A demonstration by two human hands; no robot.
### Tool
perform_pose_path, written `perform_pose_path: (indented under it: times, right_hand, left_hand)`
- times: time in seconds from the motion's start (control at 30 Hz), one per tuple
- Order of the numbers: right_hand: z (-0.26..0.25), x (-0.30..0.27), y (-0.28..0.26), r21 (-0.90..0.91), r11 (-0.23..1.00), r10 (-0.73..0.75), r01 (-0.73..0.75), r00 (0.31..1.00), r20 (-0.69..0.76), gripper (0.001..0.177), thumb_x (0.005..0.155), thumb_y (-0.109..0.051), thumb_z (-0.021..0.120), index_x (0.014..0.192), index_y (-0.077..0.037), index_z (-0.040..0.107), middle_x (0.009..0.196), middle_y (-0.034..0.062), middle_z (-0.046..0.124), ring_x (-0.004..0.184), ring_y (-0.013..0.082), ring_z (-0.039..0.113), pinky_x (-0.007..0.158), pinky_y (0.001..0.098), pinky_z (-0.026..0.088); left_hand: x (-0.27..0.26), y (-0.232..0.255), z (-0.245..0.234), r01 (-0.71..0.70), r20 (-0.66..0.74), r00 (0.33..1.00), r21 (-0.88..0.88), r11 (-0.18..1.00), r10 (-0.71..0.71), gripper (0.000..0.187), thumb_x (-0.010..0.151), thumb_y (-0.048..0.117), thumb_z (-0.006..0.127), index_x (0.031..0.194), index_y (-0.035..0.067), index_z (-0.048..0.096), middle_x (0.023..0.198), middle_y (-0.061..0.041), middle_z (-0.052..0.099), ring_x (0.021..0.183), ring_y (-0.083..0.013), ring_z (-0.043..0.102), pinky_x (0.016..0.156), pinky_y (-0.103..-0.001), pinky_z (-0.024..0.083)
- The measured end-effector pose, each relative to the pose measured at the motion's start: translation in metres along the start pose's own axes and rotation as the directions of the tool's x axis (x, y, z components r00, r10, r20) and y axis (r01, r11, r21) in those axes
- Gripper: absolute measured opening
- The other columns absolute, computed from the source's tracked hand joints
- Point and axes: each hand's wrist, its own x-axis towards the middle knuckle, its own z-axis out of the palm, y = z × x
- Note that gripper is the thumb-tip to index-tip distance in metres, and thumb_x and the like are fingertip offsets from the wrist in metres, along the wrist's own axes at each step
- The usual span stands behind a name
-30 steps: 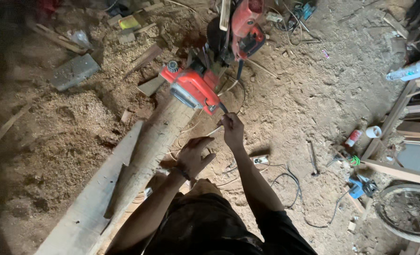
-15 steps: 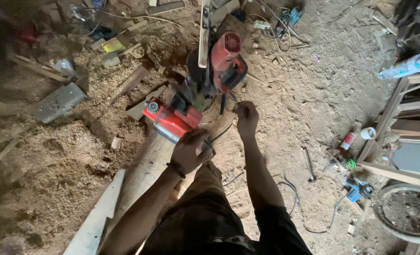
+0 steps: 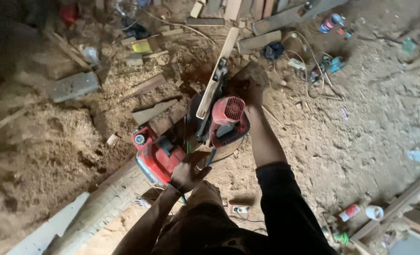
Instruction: The person measures and marks a wooden beam using a measuring tape and a pencil, and later handles the beam while checking its dimensions and quality in a workshop.
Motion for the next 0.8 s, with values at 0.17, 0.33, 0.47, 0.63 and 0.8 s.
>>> perform_pose_path:
  times: [0.17,0.33,0.47,0.63,0.8]
  right_hand:
    - [0.007,0.039,0.024,-0.022,0.999,0.036,-0.038,0.997,-0.062,0.066,0.075,-0.051,0.089,0.131,-0.031,0.059,0.129,0.0127,0.059,0.119,0.0381,0.063,0.096,0.0527,0.057]
    - [-0.017,0.012,0.035,0.762,0.615,0.099,0.203,0.939,-0.33,0.044,0.075,0.002,0.089,0.11,-0.015,0.068,0.091,0.0014,0.063,0.085,0.0143,0.058,0.072,0.0131,0.047]
    - [-0.043,-0.058,0.034,0.78,0.502,0.073,0.375,0.88,-0.47,0.052,0.086,-0.027,0.093,0.128,-0.012,0.067,0.122,0.0142,0.068,0.112,0.0267,0.065,0.097,0.0437,0.055]
    - [-0.033,-0.206,-0.056,0.785,0.212,-0.503,0.583,0.753,-0.423,0.051,0.091,-0.002,0.069,0.137,-0.009,0.05,0.126,0.013,0.056,0.101,0.0253,0.056,0.07,0.0361,0.053]
    - [0.116,-0.301,-0.046,0.613,0.707,-0.593,0.352,0.768,0.242,0.048,0.092,-0.013,0.082,0.136,-0.017,0.064,0.124,0.0158,0.055,0.101,0.028,0.065,0.074,0.0428,0.065]
  left_hand:
    - [-0.005,-0.019,0.0,0.048,-0.132,0.99,-0.05,0.998,-0.055,0.047,0.087,0.031,0.074,0.132,0.021,0.067,0.12,-0.014,0.071,0.111,-0.0395,0.068,0.088,-0.056,0.057]
    - [-0.003,-0.003,-0.007,0.162,-0.142,0.975,-0.087,0.983,-0.173,0.046,0.087,0.032,0.074,0.131,0.022,0.066,0.117,-0.015,0.072,0.11,-0.041,0.068,0.091,-0.056,0.056]
    - [-0.005,0.024,-0.014,0.149,-0.24,0.951,-0.188,0.971,-0.192,0.048,0.086,0.039,0.074,0.129,0.02,0.065,0.112,-0.017,0.072,0.108,-0.0435,0.068,0.091,-0.059,0.055]
    - [-0.047,0.044,-0.023,-0.069,-0.428,0.904,-0.202,0.977,-0.025,0.047,0.097,0.046,0.057,0.127,0.01,0.063,0.126,-0.011,0.072,0.113,-0.0293,0.071,0.093,-0.039,0.054]
    - [-0.137,0.036,-0.016,-0.174,-0.65,0.683,-0.588,0.79,-0.333,0.071,0.094,0.038,0.073,0.156,0.016,0.046,0.137,-0.026,0.055,0.125,-0.0405,0.061,0.096,-0.046,0.059]
